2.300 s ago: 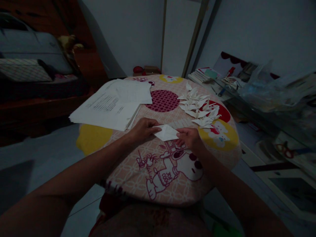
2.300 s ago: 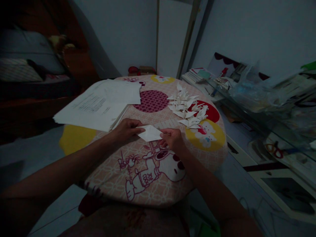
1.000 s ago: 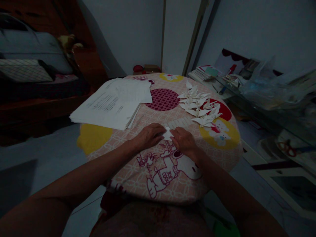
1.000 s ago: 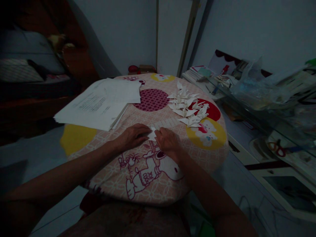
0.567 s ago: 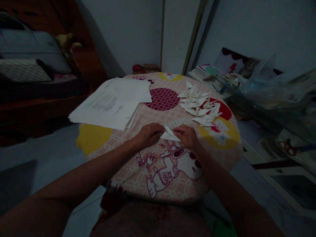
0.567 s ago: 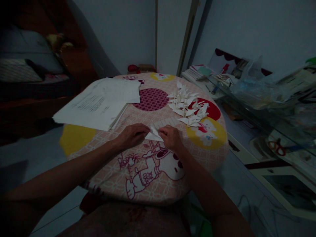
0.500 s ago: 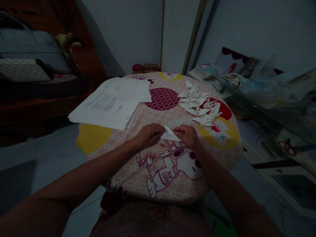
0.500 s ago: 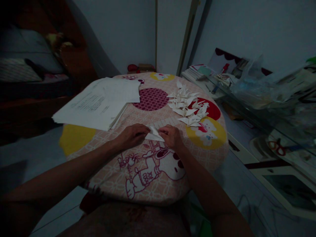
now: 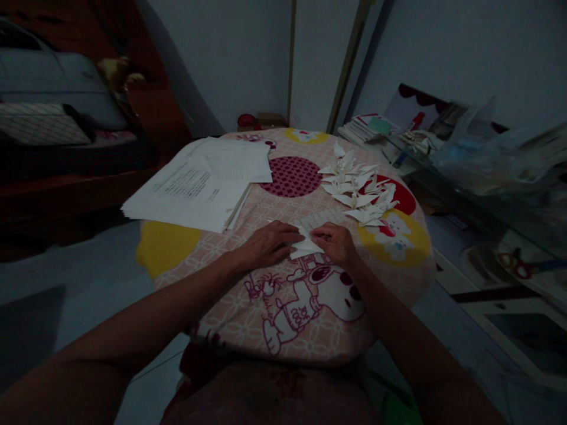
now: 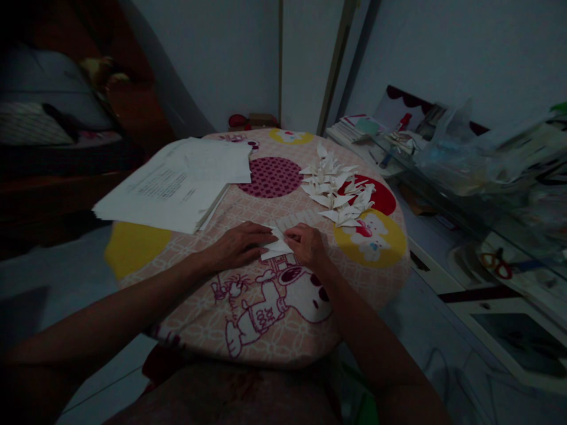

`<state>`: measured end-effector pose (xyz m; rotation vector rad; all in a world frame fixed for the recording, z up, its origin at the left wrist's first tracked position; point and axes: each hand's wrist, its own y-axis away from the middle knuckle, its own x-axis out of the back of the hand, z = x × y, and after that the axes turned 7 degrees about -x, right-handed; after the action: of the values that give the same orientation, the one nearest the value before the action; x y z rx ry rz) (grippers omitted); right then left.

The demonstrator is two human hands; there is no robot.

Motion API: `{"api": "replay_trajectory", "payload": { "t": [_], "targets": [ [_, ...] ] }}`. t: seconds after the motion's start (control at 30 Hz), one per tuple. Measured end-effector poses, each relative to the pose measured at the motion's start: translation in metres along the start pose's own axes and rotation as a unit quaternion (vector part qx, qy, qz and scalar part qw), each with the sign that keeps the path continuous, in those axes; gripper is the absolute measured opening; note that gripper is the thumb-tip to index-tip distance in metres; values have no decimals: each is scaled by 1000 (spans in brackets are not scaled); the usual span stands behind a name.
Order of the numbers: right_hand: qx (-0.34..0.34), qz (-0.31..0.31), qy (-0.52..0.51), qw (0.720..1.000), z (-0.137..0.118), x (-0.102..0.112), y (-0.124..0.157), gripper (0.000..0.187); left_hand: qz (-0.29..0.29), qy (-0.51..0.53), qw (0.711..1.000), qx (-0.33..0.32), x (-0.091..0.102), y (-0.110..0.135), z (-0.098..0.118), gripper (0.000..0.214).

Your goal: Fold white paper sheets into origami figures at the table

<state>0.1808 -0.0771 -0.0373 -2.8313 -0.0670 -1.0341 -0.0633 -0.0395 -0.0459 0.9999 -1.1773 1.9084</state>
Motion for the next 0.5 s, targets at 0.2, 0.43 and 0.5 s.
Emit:
{"api": "replay_trajectory", "payload": {
  "t": [0.2,0.43,0.5],
  "targets": [
    [-14,-3,-23,1000,1,-2,-1,16,1,-8,1000,-21,-2,-3,0,51],
    [-47,-2,-115,992,7,6,4,27,-37,-34,998,-25,-6,-7,-2,49],
    [-68,0,-129,989,9,10,6,27,-40,-45,998,-17,-7,-7,-2,48]
  ]
}}
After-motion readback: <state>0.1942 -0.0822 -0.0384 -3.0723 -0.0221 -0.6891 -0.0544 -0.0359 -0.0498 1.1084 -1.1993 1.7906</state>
